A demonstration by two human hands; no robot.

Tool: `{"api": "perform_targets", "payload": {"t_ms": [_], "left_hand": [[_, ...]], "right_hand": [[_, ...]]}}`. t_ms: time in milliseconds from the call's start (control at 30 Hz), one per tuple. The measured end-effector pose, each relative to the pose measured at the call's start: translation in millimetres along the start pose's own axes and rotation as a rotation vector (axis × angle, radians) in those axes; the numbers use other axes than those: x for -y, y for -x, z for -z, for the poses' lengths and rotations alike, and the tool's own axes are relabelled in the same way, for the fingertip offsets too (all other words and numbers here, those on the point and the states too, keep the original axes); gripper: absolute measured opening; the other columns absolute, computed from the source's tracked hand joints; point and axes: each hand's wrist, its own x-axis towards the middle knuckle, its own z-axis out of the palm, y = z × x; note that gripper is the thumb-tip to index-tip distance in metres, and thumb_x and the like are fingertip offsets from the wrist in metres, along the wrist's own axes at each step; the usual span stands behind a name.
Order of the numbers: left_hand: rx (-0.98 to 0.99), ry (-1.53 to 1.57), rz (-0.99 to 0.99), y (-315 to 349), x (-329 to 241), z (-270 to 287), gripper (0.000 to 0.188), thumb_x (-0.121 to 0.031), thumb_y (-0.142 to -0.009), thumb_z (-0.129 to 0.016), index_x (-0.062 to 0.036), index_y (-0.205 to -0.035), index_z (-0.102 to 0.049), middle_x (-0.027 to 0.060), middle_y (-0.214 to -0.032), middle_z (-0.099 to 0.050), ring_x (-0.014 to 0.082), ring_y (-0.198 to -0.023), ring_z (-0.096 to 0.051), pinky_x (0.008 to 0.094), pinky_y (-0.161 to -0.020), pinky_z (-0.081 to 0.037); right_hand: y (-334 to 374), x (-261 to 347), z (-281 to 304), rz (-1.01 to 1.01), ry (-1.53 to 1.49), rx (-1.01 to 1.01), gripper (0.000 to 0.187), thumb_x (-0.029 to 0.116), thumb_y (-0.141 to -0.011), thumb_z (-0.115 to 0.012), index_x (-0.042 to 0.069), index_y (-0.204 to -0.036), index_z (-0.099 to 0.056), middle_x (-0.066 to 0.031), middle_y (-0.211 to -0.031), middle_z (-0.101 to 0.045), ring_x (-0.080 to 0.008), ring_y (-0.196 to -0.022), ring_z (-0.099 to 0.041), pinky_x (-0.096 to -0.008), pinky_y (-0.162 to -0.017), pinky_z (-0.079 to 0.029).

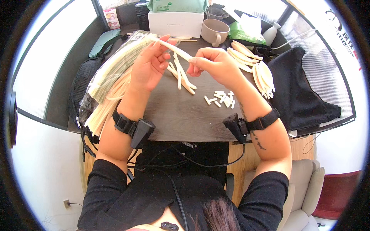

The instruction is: Cutting and assembling plastic strips using small tube connectors at a desk.

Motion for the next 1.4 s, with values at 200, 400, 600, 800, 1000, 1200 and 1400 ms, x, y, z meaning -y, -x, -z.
{"api": "perform_targets", "payload": {"t_ms": [200,400,600,800,1000,1200,1400], "left_hand": [[-0.038,-0.052,-0.106,-2,2,5,0.028,-0.024,-0.097,-0.058,-0.0029,-0.114,-0.063,0.0097,-0.106,-0.069,0.0059,-0.077,-0.061,0.0180,-0.058,-0.042],[-0.121,-0.046,-0.120,-3,4,6,0.023,-0.022,-0.094,-0.062,-0.0049,-0.109,-0.065,0.0086,-0.104,-0.070,0.0054,-0.077,-0.062,0.0164,-0.056,-0.042],[-0.169,-0.031,-0.128,-4,3,11,0.019,-0.021,-0.093,-0.064,-0.0062,-0.104,-0.067,0.0079,-0.102,-0.070,0.0047,-0.078,-0.064,0.0155,-0.057,-0.044],[-0.175,0.012,-0.119,-6,2,13,0.020,-0.020,-0.094,-0.062,-0.0051,-0.108,-0.065,0.0098,-0.105,-0.069,0.0053,-0.077,-0.064,0.0143,-0.054,-0.044],[-0.196,0.036,-0.082,-5,1,9,0.028,-0.022,-0.093,-0.063,-0.0025,-0.113,-0.062,0.0117,-0.107,-0.068,0.0056,-0.076,-0.064,0.0142,-0.052,-0.042],[-0.136,0.008,-0.059,-5,2,13,0.033,-0.026,-0.092,-0.065,-0.0013,-0.113,-0.062,0.0121,-0.106,-0.069,0.0051,-0.072,-0.060,0.0153,-0.051,-0.039],[-0.160,0.013,-0.069,-5,2,11,0.030,-0.025,-0.093,-0.064,-0.0013,-0.111,-0.063,0.0116,-0.104,-0.069,0.0050,-0.071,-0.059,0.0152,-0.051,-0.039]], "right_hand": [[-2,-6,-4,-0.046,-0.011,-0.002,0.022,0.016,-0.093,-0.059,0.001,-0.078,-0.065,-0.0049,-0.077,-0.068,-0.0076,-0.069,-0.060,-0.0248,-0.069,-0.051],[-1,-5,-7,-0.056,-0.012,0.048,0.021,0.016,-0.092,-0.059,0.002,-0.077,-0.064,-0.0038,-0.076,-0.068,-0.0076,-0.068,-0.059,-0.0237,-0.067,-0.049],[-2,-2,-9,-0.102,-0.006,0.070,0.021,0.015,-0.092,-0.058,0.002,-0.076,-0.064,-0.0041,-0.076,-0.068,-0.0074,-0.069,-0.059,-0.0231,-0.068,-0.048],[-2,-1,-9,-0.066,-0.010,0.053,0.020,0.012,-0.088,-0.055,0.001,-0.074,-0.064,-0.0059,-0.076,-0.068,-0.0087,-0.071,-0.059,-0.0241,-0.070,-0.048],[-3,1,-9,-0.086,-0.006,0.082,0.020,0.012,-0.086,-0.055,0.001,-0.072,-0.063,-0.0070,-0.077,-0.068,-0.0100,-0.070,-0.060,-0.0249,-0.070,-0.048],[-3,0,-14,-0.078,-0.071,0.063,0.023,0.015,-0.089,-0.057,0.002,-0.071,-0.063,-0.0070,-0.075,-0.068,-0.0105,-0.070,-0.061,-0.0251,-0.070,-0.048],[-3,-2,-14,-0.071,-0.084,0.046,0.026,0.018,-0.092,-0.061,0.002,-0.072,-0.064,-0.0060,-0.074,-0.068,-0.0098,-0.070,-0.061,-0.0229,-0.068,-0.047]]}}
